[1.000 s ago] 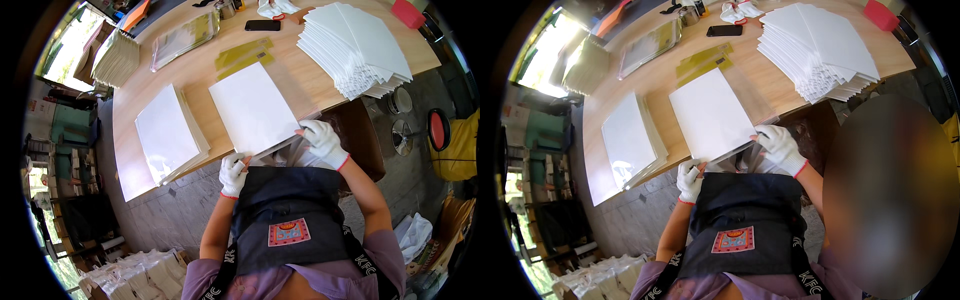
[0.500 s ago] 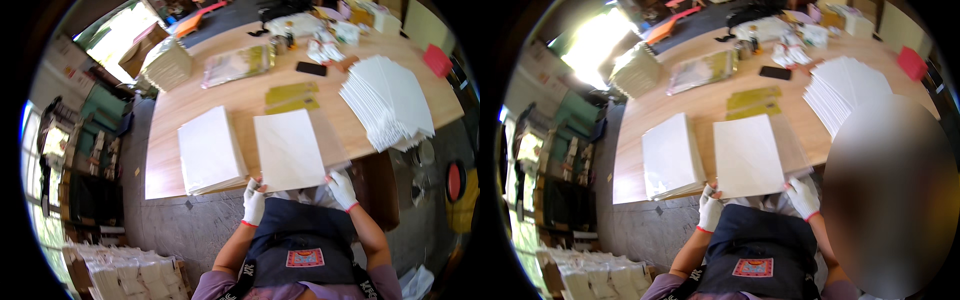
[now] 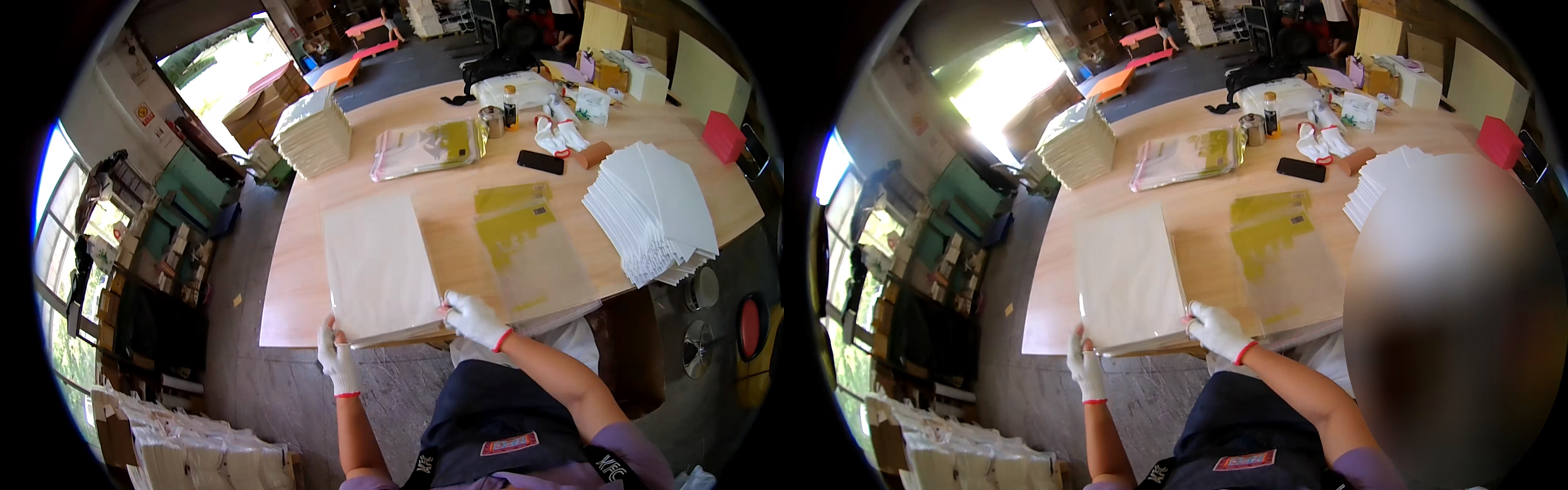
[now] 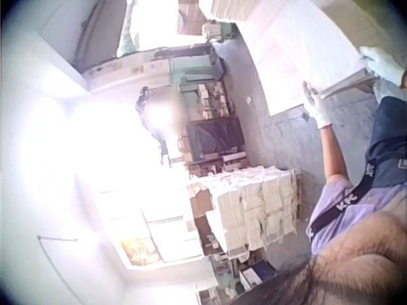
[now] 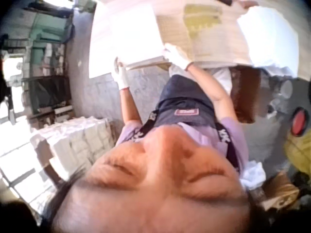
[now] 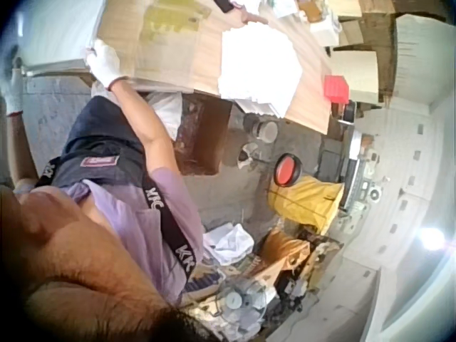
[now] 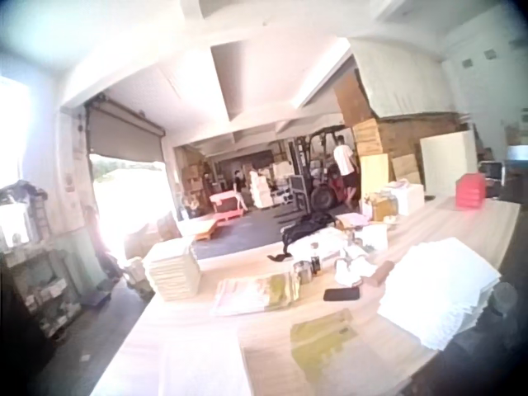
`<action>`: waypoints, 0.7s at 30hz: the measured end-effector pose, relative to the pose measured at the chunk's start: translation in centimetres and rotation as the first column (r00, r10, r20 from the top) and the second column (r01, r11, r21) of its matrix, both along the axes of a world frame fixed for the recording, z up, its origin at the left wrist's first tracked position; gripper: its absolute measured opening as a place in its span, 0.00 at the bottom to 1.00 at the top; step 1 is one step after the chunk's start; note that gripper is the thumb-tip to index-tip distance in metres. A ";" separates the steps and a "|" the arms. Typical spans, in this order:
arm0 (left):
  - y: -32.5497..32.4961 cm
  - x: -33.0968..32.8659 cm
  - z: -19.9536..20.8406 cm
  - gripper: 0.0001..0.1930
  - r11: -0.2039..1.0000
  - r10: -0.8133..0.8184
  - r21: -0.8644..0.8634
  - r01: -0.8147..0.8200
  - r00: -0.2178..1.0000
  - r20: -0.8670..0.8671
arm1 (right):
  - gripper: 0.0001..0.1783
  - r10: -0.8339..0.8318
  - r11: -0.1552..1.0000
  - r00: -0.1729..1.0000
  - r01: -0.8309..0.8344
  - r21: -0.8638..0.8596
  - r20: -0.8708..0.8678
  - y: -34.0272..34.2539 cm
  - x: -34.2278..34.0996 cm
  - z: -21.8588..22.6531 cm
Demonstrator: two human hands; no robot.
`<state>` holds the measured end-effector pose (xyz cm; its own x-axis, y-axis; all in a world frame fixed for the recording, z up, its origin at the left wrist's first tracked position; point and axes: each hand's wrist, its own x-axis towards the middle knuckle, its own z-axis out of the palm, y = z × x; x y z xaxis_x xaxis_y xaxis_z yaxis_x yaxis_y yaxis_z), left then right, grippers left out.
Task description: The person repeatedly picks up a white sheet of paper from a stack on the right side of the table and places it into a clear plastic sleeve. The person then places the sleeved paper onto a growing stack on the left side of the table. This process is repeated continuously throughout the clip.
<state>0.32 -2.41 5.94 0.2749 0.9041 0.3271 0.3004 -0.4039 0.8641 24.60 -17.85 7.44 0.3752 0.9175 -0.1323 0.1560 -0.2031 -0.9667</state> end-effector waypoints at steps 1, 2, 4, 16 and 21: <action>1.0 -0.5 -1.0 0.18 0.998 0.037 0.047 -0.032 0.994 -0.105 | 0.16 0.007 0.999 0.952 -0.016 0.028 0.306 1.3 0.1 -2.7; 1.4 -1.1 -2.1 0.18 0.995 0.044 0.090 -0.030 0.987 -0.154 | 0.17 0.009 0.999 0.914 0.005 -0.032 0.406 1.8 -0.3 -2.5; 1.2 -0.9 -3.7 0.20 0.987 0.056 0.160 -0.016 0.967 -0.249 | 0.20 0.032 0.985 0.805 0.074 -0.155 0.592 2.2 -0.7 -1.7; 0.7 -0.6 -4.3 0.22 0.997 0.080 -0.012 -0.081 0.992 -0.094 | 0.35 -0.071 0.996 0.625 0.005 0.087 0.778 3.6 -0.5 -2.8; 2.3 -1.9 -9.6 0.22 0.985 0.129 0.092 -0.146 0.976 0.173 | 0.27 -0.122 0.980 0.678 -0.032 0.195 0.725 -3.1 4.1 1.6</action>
